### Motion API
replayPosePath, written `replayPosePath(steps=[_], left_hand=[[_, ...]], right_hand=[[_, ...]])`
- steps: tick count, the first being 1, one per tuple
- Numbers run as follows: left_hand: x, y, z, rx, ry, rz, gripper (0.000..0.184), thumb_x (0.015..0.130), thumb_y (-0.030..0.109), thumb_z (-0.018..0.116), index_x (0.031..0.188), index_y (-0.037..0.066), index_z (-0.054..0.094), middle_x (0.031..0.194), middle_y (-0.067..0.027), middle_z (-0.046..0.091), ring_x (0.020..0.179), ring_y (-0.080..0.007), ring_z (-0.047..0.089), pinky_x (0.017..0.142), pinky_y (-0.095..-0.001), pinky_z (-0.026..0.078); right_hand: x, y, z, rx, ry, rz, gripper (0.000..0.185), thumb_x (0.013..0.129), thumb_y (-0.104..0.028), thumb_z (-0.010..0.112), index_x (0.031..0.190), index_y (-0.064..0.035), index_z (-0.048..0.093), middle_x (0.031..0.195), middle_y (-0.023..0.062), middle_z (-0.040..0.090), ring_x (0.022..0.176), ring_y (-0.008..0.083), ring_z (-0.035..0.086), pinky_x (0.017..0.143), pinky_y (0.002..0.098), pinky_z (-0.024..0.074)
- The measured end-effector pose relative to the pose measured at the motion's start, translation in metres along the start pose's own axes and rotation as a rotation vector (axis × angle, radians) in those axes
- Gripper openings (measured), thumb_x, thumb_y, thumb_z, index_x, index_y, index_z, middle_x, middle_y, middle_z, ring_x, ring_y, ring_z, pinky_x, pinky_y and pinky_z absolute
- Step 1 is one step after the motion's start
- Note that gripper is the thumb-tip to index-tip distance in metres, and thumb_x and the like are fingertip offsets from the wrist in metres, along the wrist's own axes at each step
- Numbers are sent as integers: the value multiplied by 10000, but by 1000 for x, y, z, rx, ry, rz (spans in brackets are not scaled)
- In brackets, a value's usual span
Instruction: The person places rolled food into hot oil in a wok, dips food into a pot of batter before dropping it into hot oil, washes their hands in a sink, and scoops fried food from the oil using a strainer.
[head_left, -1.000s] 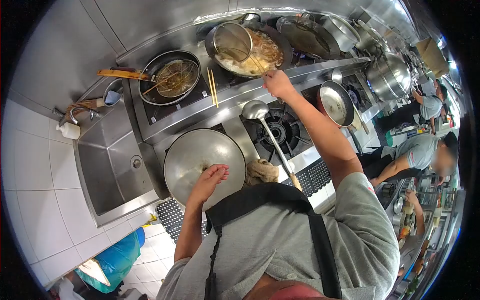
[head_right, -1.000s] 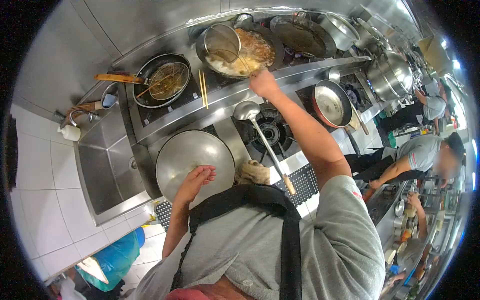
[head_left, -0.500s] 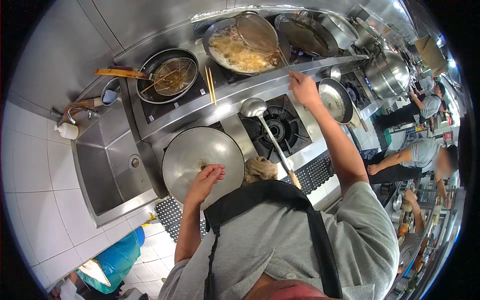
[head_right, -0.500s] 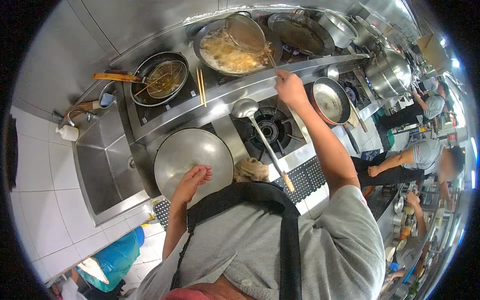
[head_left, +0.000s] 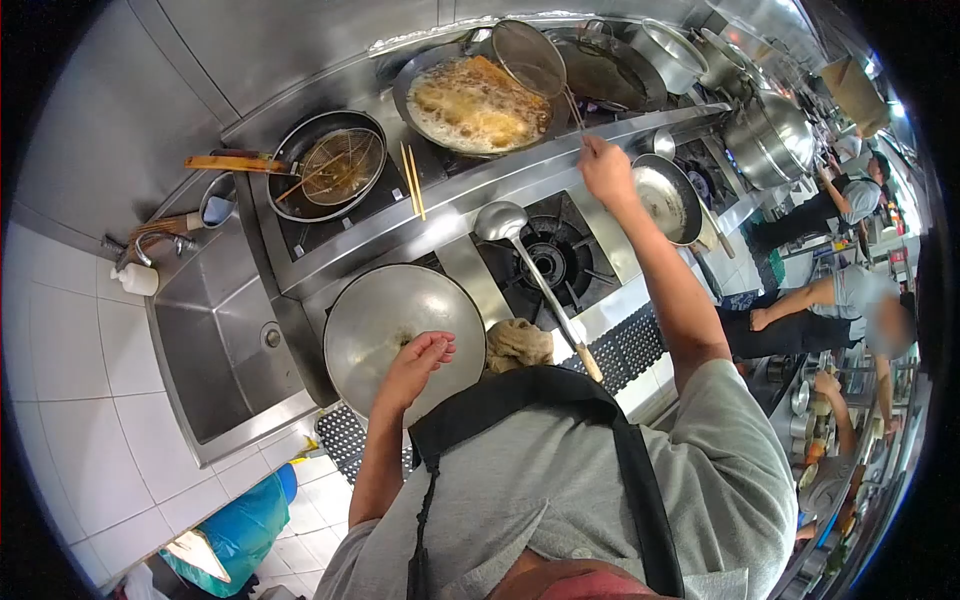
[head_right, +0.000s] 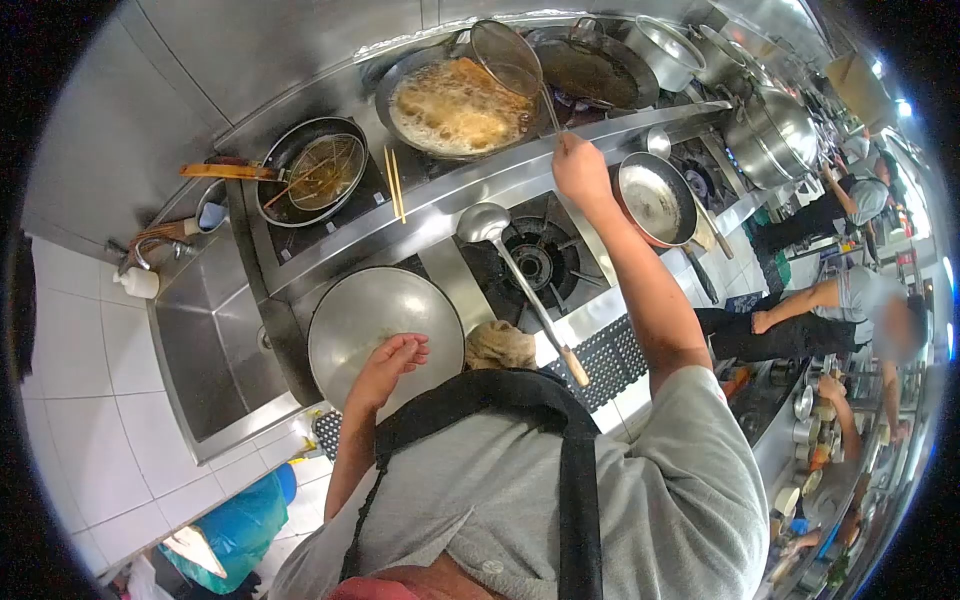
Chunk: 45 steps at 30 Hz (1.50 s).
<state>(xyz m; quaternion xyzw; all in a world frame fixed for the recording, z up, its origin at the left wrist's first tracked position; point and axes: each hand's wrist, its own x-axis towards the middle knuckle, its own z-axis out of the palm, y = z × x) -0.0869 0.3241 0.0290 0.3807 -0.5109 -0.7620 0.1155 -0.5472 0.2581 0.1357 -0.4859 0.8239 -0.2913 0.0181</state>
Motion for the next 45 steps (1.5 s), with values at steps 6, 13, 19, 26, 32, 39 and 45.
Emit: replayPosePath(steps=[6, 13, 19, 26, 32, 39, 45], left_hand=[[-4, 0, -3, -30, 27, 3, 405, 1076, 387, 550, 1313, 71, 641, 1165, -44, 688, 1043, -139, 629, 946, -302, 467], [-6, 0, -12, -52, 88, -3, 381, 1081, 361, 543, 1301, 68, 649, 1160, -48, 683, 1050, -149, 632, 938, -303, 476], [-4, 3, -15, -42, 115, 16, 375, 1082, 356, 541, 1295, 69, 654, 1158, -50, 683, 1051, -149, 641, 932, -304, 477], [-3, -3, -12, -63, 89, 7, 382, 1083, 370, 538, 1301, 78, 650, 1161, -45, 685, 1048, -146, 642, 928, -306, 479], [-3, -7, -15, -57, 92, -18, 390, 1080, 386, 541, 1299, 82, 649, 1157, -48, 693, 1042, -145, 645, 930, -305, 479], [2, 6, -8, -40, 75, -15, 387, 1080, 374, 538, 1303, 76, 645, 1167, -51, 694, 1048, -145, 645, 934, -304, 478], [-3, 3, -8, -37, 75, -25, 380, 1087, 361, 529, 1312, 76, 641, 1170, -52, 691, 1059, -148, 643, 937, -306, 478]], right_hand=[[26, -14, 43, -107, 9, 60, 301, 957, -197, 527, 1105, -3, 703, 1068, 303, 711, 1084, 492, 663, 976, 528, 527], [54, -29, 79, -210, -84, 126, 249, 916, -143, 545, 1069, -7, 687, 1097, 307, 708, 1054, 471, 687, 938, 539, 548], [67, -33, 83, -351, -176, 9, 261, 895, -130, 589, 1089, 9, 693, 1102, 275, 718, 1048, 436, 705, 923, 503, 569], [30, -30, 90, -334, -97, -11, 261, 892, -80, 560, 1118, 39, 618, 1046, 289, 716, 992, 432, 720, 874, 494, 585], [22, -11, 82, -404, -85, 2, 355, 933, -68, 524, 1262, 62, 549, 1038, 284, 708, 985, 413, 729, 852, 464, 597], [20, -6, 83, -392, -127, 37, 423, 968, -114, 503, 1350, 66, 531, 1144, 281, 692, 1028, 420, 718, 892, 464, 588], [36, 11, 80, -117, -79, 199, 311, 928, -125, 520, 1175, 7, 656, 1105, 309, 710, 1099, 450, 683, 966, 508, 551]])
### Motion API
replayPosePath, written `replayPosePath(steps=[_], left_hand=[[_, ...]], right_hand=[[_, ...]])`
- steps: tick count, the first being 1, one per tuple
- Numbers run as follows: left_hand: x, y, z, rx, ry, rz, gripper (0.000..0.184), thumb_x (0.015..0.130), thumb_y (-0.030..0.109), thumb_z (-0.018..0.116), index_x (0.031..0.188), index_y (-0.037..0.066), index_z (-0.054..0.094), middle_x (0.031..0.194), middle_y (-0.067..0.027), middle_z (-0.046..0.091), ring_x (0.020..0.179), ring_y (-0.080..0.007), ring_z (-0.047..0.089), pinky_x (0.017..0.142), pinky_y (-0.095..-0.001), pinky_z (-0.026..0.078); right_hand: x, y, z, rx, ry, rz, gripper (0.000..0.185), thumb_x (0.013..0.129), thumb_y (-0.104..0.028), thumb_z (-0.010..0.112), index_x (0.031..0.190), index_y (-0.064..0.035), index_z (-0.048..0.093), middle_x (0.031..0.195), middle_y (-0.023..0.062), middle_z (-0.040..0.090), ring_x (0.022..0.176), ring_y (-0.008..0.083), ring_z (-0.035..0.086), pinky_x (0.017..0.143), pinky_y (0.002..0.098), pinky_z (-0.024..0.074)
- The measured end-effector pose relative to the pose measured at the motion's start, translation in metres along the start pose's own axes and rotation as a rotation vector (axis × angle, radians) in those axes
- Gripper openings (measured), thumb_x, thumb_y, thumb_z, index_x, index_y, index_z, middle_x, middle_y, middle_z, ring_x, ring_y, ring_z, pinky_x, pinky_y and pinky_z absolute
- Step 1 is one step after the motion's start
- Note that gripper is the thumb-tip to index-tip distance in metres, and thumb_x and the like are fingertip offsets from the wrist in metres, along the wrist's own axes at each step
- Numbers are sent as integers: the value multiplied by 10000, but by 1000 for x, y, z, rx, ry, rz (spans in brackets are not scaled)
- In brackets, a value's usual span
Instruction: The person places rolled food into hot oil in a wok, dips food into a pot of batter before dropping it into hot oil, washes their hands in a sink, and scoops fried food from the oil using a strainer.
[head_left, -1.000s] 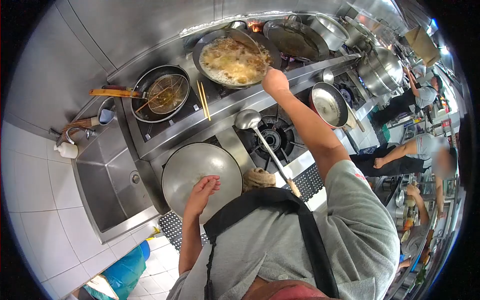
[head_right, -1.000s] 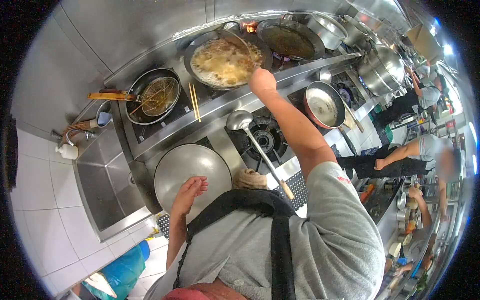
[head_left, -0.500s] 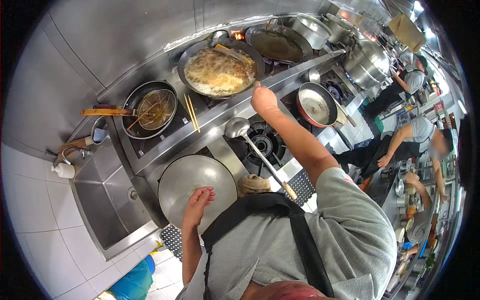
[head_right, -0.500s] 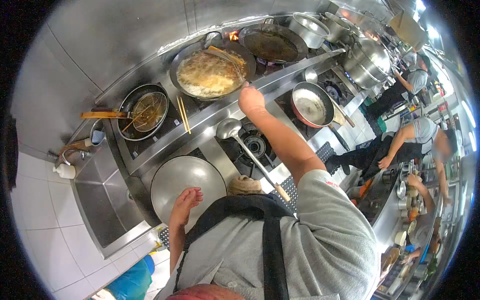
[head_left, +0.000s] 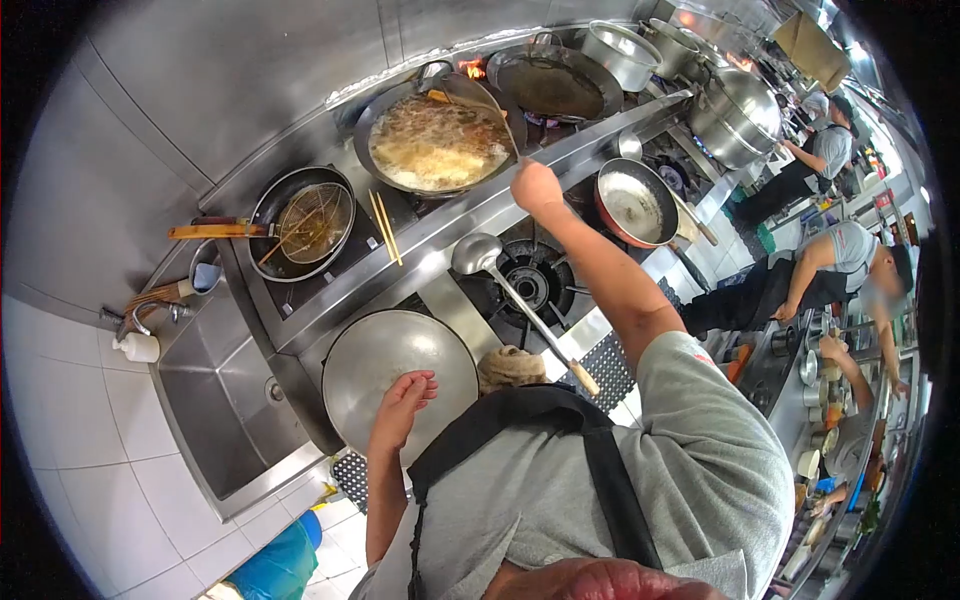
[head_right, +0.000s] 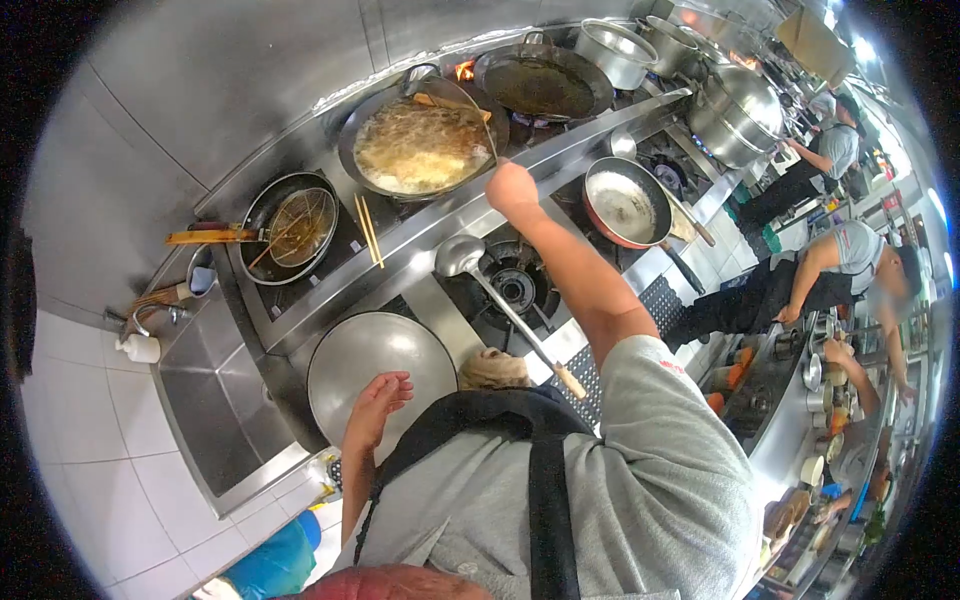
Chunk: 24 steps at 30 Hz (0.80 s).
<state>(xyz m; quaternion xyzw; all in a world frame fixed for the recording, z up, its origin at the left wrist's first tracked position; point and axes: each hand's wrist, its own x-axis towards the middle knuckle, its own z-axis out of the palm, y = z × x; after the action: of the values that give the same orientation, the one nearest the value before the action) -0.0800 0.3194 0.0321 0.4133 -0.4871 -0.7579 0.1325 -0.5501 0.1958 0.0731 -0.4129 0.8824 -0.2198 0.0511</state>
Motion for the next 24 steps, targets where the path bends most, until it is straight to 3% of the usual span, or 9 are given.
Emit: replayPosePath(steps=[10, 12, 19, 24], left_hand=[[4, 3, 5, 11, -10, 10, 404, 1085, 388, 538, 1320, 74, 635, 1171, -51, 690, 1054, -149, 647, 928, -303, 485], [5, 4, 6, 0, -13, 23, 388, 1087, 377, 537, 1312, 80, 644, 1162, -47, 690, 1052, -148, 645, 931, -306, 481], [3, -7, -5, -4, 2, 29, 391, 1089, 374, 530, 1325, 81, 633, 1170, -50, 691, 1057, -147, 647, 934, -303, 488], [4, -8, -5, -6, -6, 28, 393, 1088, 376, 532, 1327, 81, 633, 1170, -46, 689, 1057, -148, 648, 934, -299, 489]], right_hand=[[-23, -30, -6, -15, -32, -104, 351, 921, -93, 503, 1226, 24, 633, 1088, 323, 706, 1066, 462, 689, 944, 527, 549], [-25, -34, -2, -57, 6, -114, 300, 961, -142, 491, 1159, 24, 644, 974, 307, 718, 977, 475, 701, 897, 549, 560], [-20, -46, 0, 1, -7, -123, 309, 939, -102, 505, 1193, 18, 634, 1035, 318, 710, 1022, 476, 690, 900, 552, 560], [-22, -43, 0, -157, -132, -131, 330, 938, -101, 506, 1222, 30, 613, 1066, 310, 712, 1038, 452, 701, 907, 531, 563]])
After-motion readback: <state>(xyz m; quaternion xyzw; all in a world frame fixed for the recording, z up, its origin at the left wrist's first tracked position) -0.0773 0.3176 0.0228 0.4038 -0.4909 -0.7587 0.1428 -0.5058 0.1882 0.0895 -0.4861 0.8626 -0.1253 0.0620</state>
